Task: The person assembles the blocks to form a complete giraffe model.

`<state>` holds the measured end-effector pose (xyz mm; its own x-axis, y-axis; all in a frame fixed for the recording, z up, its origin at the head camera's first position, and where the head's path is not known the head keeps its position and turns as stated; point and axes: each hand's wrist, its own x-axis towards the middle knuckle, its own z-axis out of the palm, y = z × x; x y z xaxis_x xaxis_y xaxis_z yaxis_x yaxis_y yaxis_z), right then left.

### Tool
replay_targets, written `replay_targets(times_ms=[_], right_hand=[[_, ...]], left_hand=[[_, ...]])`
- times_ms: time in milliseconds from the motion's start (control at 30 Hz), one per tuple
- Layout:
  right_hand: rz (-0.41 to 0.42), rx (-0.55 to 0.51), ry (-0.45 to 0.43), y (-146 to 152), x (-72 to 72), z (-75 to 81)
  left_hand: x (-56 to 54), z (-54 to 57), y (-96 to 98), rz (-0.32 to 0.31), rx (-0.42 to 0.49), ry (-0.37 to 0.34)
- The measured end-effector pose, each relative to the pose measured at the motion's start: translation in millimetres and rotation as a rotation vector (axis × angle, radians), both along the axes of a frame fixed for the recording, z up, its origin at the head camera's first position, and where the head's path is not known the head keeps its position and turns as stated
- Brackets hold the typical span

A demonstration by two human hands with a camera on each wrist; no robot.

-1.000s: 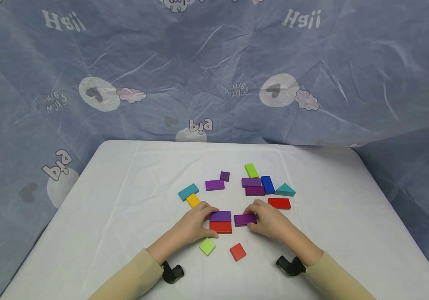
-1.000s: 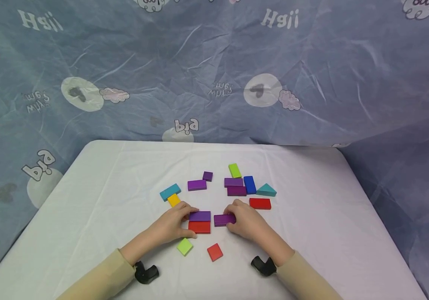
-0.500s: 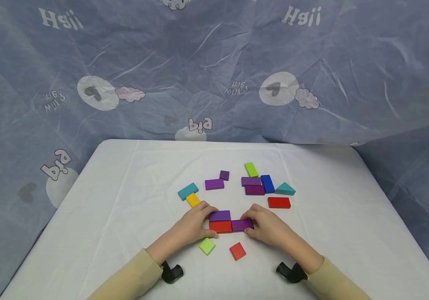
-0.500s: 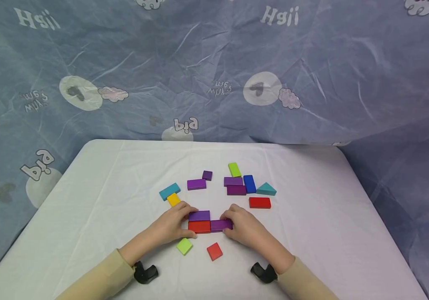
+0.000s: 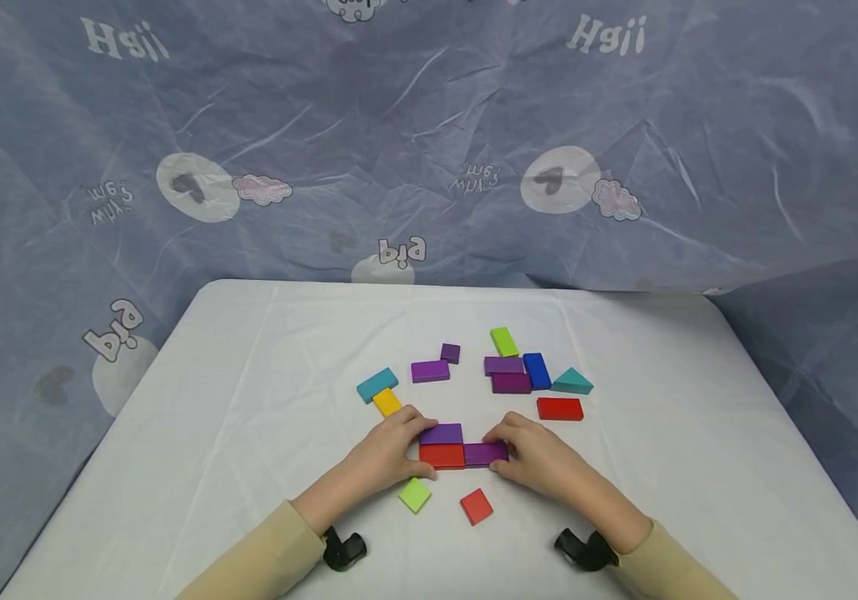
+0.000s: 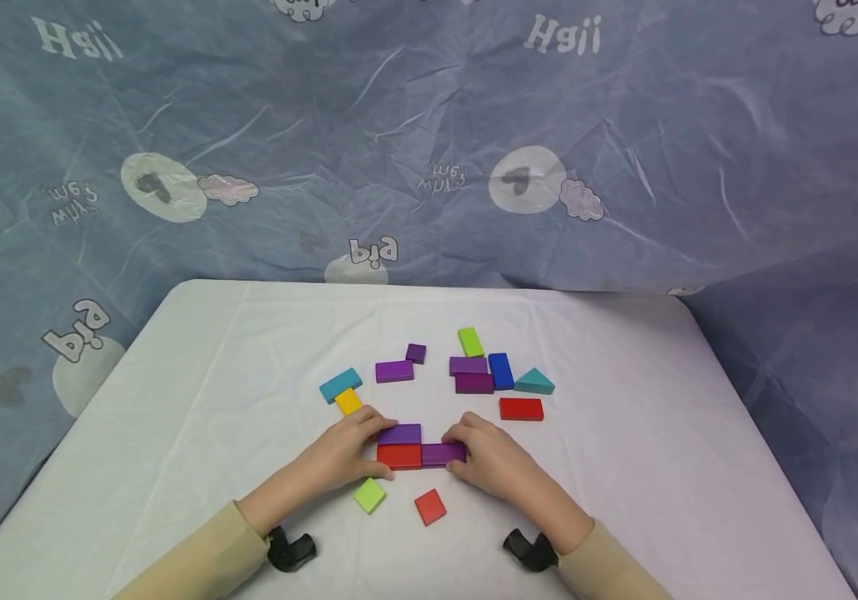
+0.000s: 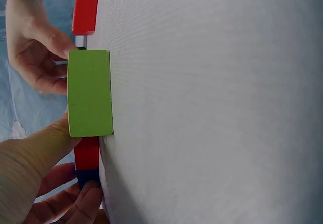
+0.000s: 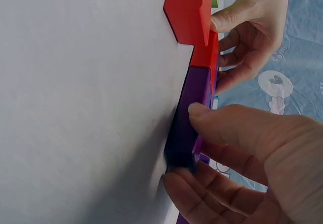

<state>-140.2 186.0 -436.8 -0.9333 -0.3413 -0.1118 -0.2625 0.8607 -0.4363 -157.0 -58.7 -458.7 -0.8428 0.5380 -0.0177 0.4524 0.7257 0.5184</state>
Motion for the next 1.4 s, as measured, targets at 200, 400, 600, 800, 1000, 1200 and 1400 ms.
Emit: replay_targets(times_ms=[200,400,600,800,1000,1200,1400], right_hand=[[-0.005,-0.088,0.047,18,-24.4,3.7],[-0.097,-0.012,0.213,37,-62.9,0.6],[-0.107,0.045,0.14,39,-73.4,-1.5],[-0.07,-0.012,0.077,34,-66.9,-1.6],[0.043,-0.071,0.069,28,-54.2,-3.7],[0.082,-0.081,0.035,23,-41.4,-2.9],[0.098,-0.089,0.02,21,-33.2,-3.6]], left_hand=[[0.2,-0.6,1.0,-0.001,0.009,-0.006],[-0.7,-0.9,0.3,-0.005,0.011,-0.006],[-1.9,-1.3,0.2,-0.017,0.013,-0.004],[-2.6,-0.8,-0.3,-0.011,0.008,-0.006],[-2.4,-1.7,-0.9,-0.008,0.011,-0.002],[-2.9,-1.5,-0.7,-0.01,0.013,-0.003],[-2.9,-2.8,-0.4,-0.008,0.009,-0.001]])
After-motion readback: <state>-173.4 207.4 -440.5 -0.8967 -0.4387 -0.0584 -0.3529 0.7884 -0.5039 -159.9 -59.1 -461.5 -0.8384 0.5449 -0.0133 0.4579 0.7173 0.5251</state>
